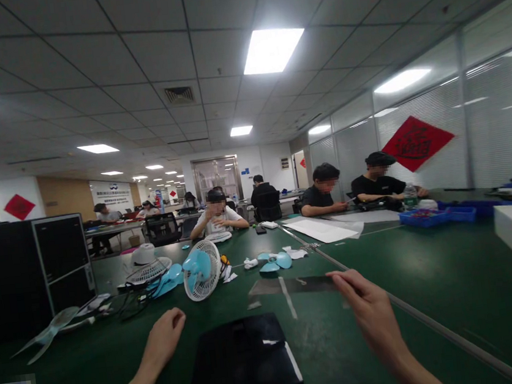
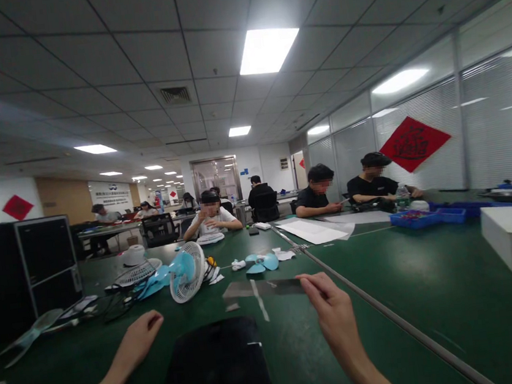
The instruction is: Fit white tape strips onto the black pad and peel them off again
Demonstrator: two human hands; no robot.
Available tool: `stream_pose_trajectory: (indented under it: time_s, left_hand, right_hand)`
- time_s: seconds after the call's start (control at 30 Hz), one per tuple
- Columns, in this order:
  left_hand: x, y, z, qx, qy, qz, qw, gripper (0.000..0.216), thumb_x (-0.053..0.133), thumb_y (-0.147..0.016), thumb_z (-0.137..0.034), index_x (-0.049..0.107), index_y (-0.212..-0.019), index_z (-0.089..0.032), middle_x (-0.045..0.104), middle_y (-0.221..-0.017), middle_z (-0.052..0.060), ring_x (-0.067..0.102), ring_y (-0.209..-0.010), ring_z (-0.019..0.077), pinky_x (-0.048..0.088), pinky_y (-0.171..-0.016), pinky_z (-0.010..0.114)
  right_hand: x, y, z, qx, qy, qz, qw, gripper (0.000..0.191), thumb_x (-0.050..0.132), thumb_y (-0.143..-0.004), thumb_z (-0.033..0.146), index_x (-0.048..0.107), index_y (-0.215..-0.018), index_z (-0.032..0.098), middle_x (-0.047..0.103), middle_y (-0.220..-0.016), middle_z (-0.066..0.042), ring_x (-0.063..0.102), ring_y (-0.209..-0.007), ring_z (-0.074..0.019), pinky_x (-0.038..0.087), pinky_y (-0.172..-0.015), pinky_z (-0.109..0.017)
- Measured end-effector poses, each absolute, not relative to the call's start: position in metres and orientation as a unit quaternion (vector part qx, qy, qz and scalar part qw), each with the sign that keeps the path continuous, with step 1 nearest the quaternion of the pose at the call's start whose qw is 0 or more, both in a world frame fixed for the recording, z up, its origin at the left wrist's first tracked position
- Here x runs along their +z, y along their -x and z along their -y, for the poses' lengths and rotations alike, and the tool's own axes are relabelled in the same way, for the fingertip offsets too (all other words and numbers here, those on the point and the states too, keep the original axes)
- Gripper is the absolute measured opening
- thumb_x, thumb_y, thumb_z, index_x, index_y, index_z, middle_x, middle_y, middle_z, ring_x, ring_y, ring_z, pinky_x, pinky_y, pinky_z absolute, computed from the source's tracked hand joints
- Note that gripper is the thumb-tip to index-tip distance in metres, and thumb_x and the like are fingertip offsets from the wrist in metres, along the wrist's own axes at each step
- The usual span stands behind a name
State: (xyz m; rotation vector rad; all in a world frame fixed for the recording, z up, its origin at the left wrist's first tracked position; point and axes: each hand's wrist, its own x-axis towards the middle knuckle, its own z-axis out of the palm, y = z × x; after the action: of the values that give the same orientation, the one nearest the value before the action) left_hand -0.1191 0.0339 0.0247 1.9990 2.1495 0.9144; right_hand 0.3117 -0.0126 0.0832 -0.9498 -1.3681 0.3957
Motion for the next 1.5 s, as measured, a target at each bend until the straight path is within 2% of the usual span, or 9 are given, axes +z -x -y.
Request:
stream_pose_trajectory:
  time_s: [0.07, 0.2, 0.3, 0.37, 0.53, 0.63, 0.83, 1.17, 1.5]
  left_hand:
    - [0.038, 0.106, -0.028, 0.355, -0.661, -0.653, 0.103, 0.042, 0.037, -0.084, -0.051, 0.062, -0.089, -0.018, 0.065, -0.086, 0.005, 0.059, -0.079, 0.0177, 0.043, -0.07, 0.027]
    - [0.057, 0.079, -0.007, 0.414, -0.636, -0.561, 0.33, 0.071, 0.035, -0.075, -0.075, 0.064, -0.094, -0.013, 0.064, -0.079, 0.005, 0.05, -0.058, 0.0117, 0.035, -0.047, 0.023]
    - [0.058, 0.066, 0.007, 0.345, -0.64, -0.492, 0.48, 0.074, 0.033, -0.076, -0.076, 0.066, -0.092, -0.011, 0.065, -0.078, 0.008, 0.054, -0.057, 0.0119, 0.035, -0.046, 0.022]
    - [0.054, 0.06, 0.012, 0.301, -0.645, -0.477, 0.516, 0.071, 0.034, -0.078, -0.074, 0.065, -0.089, -0.011, 0.065, -0.075, 0.008, 0.056, -0.056, 0.0124, 0.036, -0.045, 0.022]
    - [0.045, 0.053, 0.008, 0.233, -0.688, -0.498, 0.473, 0.035, 0.066, -0.067, -0.044, 0.063, -0.082, -0.012, 0.06, -0.063, -0.001, 0.051, -0.053, 0.0093, 0.036, -0.046, 0.02]
    - [0.045, 0.054, 0.005, 0.235, -0.692, -0.515, 0.448, 0.027, 0.064, -0.064, -0.031, 0.064, -0.082, -0.011, 0.058, -0.061, -0.002, 0.047, -0.052, 0.0081, 0.034, -0.048, 0.02]
    - [0.039, 0.059, 0.0, 0.218, -0.7, -0.546, 0.405, 0.028, 0.059, -0.062, -0.03, 0.064, -0.084, -0.012, 0.059, -0.066, -0.002, 0.048, -0.056, 0.0095, 0.035, -0.051, 0.021]
    - [0.038, 0.052, 0.001, 0.169, -0.712, -0.582, 0.353, 0.026, 0.055, -0.06, -0.026, 0.063, -0.082, -0.014, 0.063, -0.07, 0.001, 0.055, -0.061, 0.0142, 0.037, -0.051, 0.022]
    - [0.046, 0.038, 0.015, 0.12, -0.773, -0.595, 0.186, 0.015, 0.055, -0.067, -0.022, 0.064, -0.078, -0.02, 0.065, -0.084, 0.0, 0.058, -0.074, 0.0158, 0.039, -0.059, 0.023]
  right_hand:
    - [0.088, -0.297, 0.011, 0.296, 0.396, 0.574, 0.653, 0.035, 0.06, -0.078, 0.047, 0.069, -0.092, 0.017, 0.063, -0.082, -0.005, 0.057, -0.08, -0.0194, 0.044, -0.069, -0.028]
    - [0.072, -0.265, 0.001, 0.454, 0.37, 0.547, 0.598, 0.036, 0.063, -0.075, 0.049, 0.068, -0.084, 0.014, 0.061, -0.07, -0.003, 0.052, -0.062, -0.0143, 0.039, -0.055, -0.024]
    - [0.043, -0.247, -0.007, 0.484, 0.401, 0.553, 0.547, 0.036, 0.062, -0.074, 0.049, 0.067, -0.078, 0.014, 0.059, -0.064, -0.001, 0.049, -0.056, -0.0117, 0.035, -0.051, -0.023]
    - [0.024, -0.242, -0.011, 0.497, 0.441, 0.548, 0.509, 0.036, 0.062, -0.072, 0.049, 0.066, -0.075, 0.013, 0.059, -0.063, -0.001, 0.05, -0.055, -0.0117, 0.036, -0.052, -0.023]
    - [0.002, -0.242, -0.013, 0.497, 0.481, 0.553, 0.463, 0.033, 0.059, -0.074, 0.046, 0.065, -0.077, 0.014, 0.064, -0.068, -0.003, 0.057, -0.062, -0.0143, 0.041, -0.057, -0.025]
    - [0.002, -0.242, -0.013, 0.484, 0.488, 0.583, 0.433, 0.025, 0.057, -0.075, 0.038, 0.064, -0.077, 0.013, 0.064, -0.07, -0.003, 0.058, -0.063, -0.0142, 0.041, -0.058, -0.024]
    - [0.003, -0.24, -0.014, 0.365, 0.499, 0.695, 0.367, 0.01, 0.058, -0.071, 0.021, 0.064, -0.076, 0.014, 0.065, -0.07, -0.002, 0.058, -0.066, -0.0145, 0.041, -0.059, -0.023]
    - [0.002, -0.238, -0.015, 0.209, 0.518, 0.773, 0.302, 0.013, 0.057, -0.075, 0.022, 0.067, -0.083, 0.019, 0.069, -0.079, -0.003, 0.061, -0.072, -0.0161, 0.04, -0.061, -0.023]
    - [0.002, -0.237, -0.009, 0.136, 0.523, 0.797, 0.271, 0.017, 0.053, -0.076, 0.022, 0.066, -0.086, 0.02, 0.068, -0.092, -0.005, 0.06, -0.084, -0.0187, 0.04, -0.071, -0.026]
